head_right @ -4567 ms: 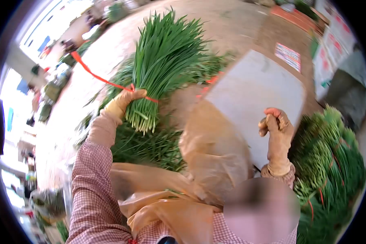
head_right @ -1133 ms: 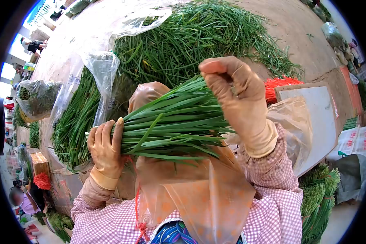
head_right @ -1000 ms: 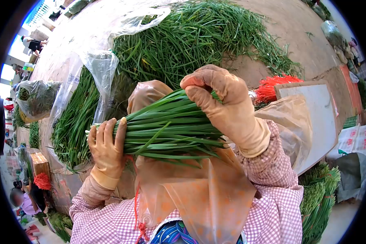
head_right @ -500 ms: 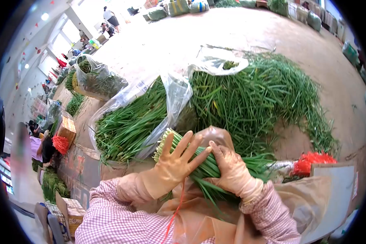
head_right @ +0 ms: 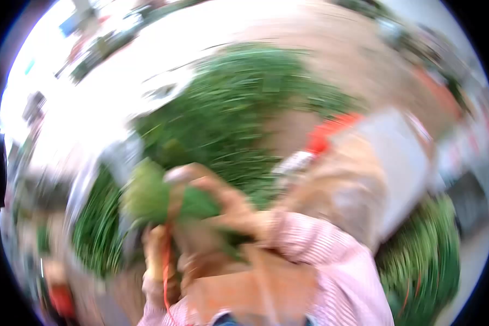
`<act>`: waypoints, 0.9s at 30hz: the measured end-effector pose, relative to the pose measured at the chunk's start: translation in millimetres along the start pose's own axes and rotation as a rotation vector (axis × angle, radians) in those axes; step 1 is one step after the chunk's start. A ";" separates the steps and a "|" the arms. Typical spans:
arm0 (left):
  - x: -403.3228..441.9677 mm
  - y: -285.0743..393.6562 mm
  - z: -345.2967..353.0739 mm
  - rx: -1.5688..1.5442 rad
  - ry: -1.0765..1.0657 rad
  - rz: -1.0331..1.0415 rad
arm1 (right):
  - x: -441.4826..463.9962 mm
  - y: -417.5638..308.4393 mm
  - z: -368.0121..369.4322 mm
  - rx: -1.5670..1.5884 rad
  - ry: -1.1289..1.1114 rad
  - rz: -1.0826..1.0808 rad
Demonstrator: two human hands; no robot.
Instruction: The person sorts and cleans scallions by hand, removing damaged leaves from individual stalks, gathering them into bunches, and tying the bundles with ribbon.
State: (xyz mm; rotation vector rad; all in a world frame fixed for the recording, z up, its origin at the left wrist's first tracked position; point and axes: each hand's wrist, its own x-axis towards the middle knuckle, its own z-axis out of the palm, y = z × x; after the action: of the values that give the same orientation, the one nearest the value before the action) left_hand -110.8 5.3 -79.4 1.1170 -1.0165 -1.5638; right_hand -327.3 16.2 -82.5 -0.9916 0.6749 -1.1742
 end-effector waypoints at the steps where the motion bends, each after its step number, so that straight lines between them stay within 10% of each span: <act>1: -0.8 8.9 13.6 -0.097 -0.176 0.045 | -1.2 0.0 9.1 -0.475 0.063 -0.240; 3: -5.0 19.1 45.9 -0.284 -0.427 0.149 | 4.3 -21.4 12.5 -0.558 0.106 -0.864; 6: 58.8 -28.2 6.2 -0.150 -0.325 0.333 | -26.2 -36.7 7.2 -0.698 0.157 -0.484; 8: 42.8 21.2 33.8 -0.128 -0.467 -0.250 | -57.6 -78.9 7.1 -0.748 0.061 -0.051; 13: 41.2 41.7 113.0 -0.003 -0.598 0.153 | -74.7 -100.5 -7.2 -0.487 0.489 -0.407; 19: 15.4 65.1 210.9 0.011 -0.845 0.512 | -93.6 -73.3 -2.5 -0.919 0.805 -0.729; 23: -12.9 71.5 250.6 0.108 -1.067 0.553 | -121.3 -76.1 8.4 -0.213 0.713 -0.906; 27: -29.1 74.5 282.6 0.398 -1.222 0.750 | -146.0 -88.2 6.7 -0.263 0.996 -1.089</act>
State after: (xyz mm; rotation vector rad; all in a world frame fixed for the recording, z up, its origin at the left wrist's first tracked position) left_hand -362.7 46.2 65.9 -0.2086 -2.2737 -1.3306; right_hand -400.5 151.7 -8.8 -0.9607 1.1198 -2.6752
